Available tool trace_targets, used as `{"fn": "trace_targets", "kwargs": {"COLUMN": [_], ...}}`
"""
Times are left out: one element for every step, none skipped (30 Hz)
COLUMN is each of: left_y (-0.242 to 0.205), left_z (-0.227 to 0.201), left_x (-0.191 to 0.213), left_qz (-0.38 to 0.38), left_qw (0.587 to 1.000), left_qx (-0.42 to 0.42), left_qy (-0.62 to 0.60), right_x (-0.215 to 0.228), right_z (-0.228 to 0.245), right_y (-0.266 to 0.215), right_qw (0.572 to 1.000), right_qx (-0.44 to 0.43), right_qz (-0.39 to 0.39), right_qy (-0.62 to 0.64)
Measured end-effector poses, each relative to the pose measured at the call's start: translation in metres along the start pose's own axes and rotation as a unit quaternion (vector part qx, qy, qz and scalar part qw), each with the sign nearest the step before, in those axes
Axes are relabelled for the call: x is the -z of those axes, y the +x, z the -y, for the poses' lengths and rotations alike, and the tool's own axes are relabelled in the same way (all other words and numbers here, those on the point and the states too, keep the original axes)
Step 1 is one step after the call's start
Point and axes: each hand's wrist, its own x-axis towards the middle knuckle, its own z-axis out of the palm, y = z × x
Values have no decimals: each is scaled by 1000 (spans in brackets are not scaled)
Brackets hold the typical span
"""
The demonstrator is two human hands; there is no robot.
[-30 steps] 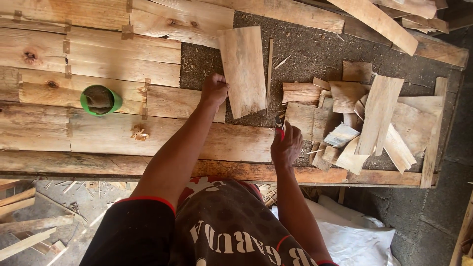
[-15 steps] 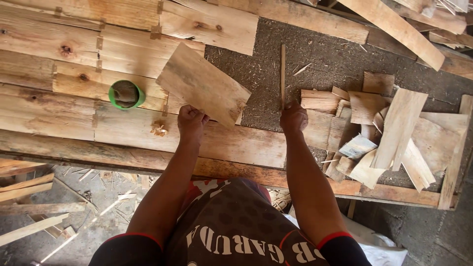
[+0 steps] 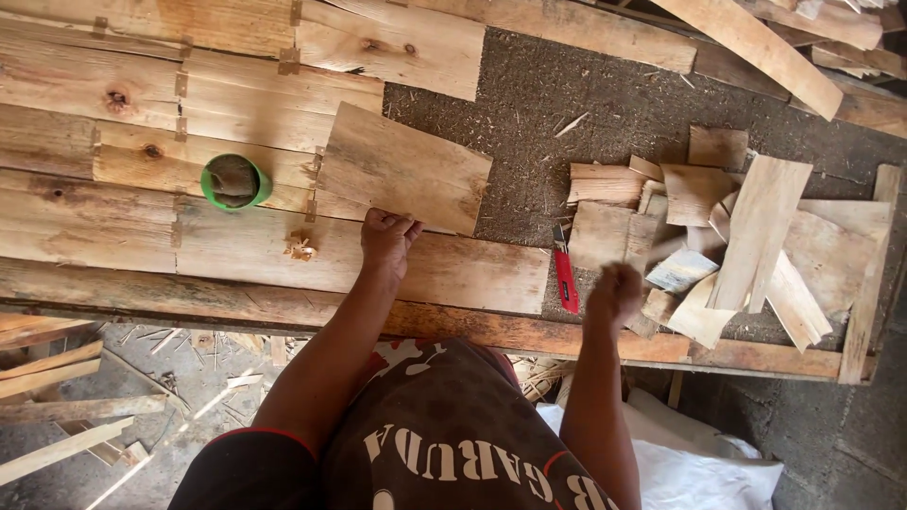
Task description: Fitting thin pieces of wood veneer together to create a flat surface.
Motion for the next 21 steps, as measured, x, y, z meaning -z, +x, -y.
{"fn": "trace_targets", "kwargs": {"left_y": [-3,-5,-8,-8,-8,-8,-9,-11,-12,-11,-10,-8,-10,-12,-14,-15,-16,-16,-20,-23,-27], "left_z": [-2,-3,-5,-5,-5,-4,-6,-9,-11,-9,-9,-8,-9,-9,-11,-11,-10,-9,-9,-10,-9], "left_x": [-5,-11,-15,-18,-22,-26,-31,-36,-40,-42,-43,-43,-47,-50,-52,-52,-53,-54,-56,-57,-59], "left_qz": [2,-5,-13,-12,-10,-8,-6,-25,-44,-42,-30,-17,-16,-17,-18,-18,-6,6,6,15,23], "left_qw": [1000,1000,999,999,999,999,999,998,997,997,998,998,998,998,998,998,999,999,999,999,998], "left_qx": [4,19,33,37,35,34,37,52,65,67,60,53,53,56,59,58,54,50,50,51,54], "left_qy": [2,16,29,31,18,5,6,16,26,26,23,19,19,12,6,6,-1,-8,-9,-9,-10], "right_x": [19,38,57,73,89,106,112,121,129,138,142,142,141,141,143,134,126,117,102,87,77], "right_z": [-23,-47,-70,-84,-98,-112,-133,-156,-180,-222,-259,-294,-290,-286,-284,-267,-251,-233,-207,-180,-152], "right_y": [-5,-11,-17,-25,-32,-39,-43,-49,-57,-61,-62,-60,-65,-68,-70,-72,-73,-74,-68,-65,-63], "right_qw": [1000,998,990,990,974,950,950,939,927,913,898,881,881,907,929,948,962,973,979,982,980], "right_qx": [-3,-28,-52,-55,-118,-180,-181,-217,-253,-288,-323,-358,-357,-306,-255,-202,-148,-93,-39,16,70], "right_qz": [-3,-49,-94,-97,-148,-198,-202,-220,-238,-254,-268,-282,-282,-271,-257,-243,-228,-211,-194,-176,-158], "right_qy": [-1,42,86,84,122,158,158,151,145,139,134,129,129,102,74,46,17,-11,-40,-69,-99]}}
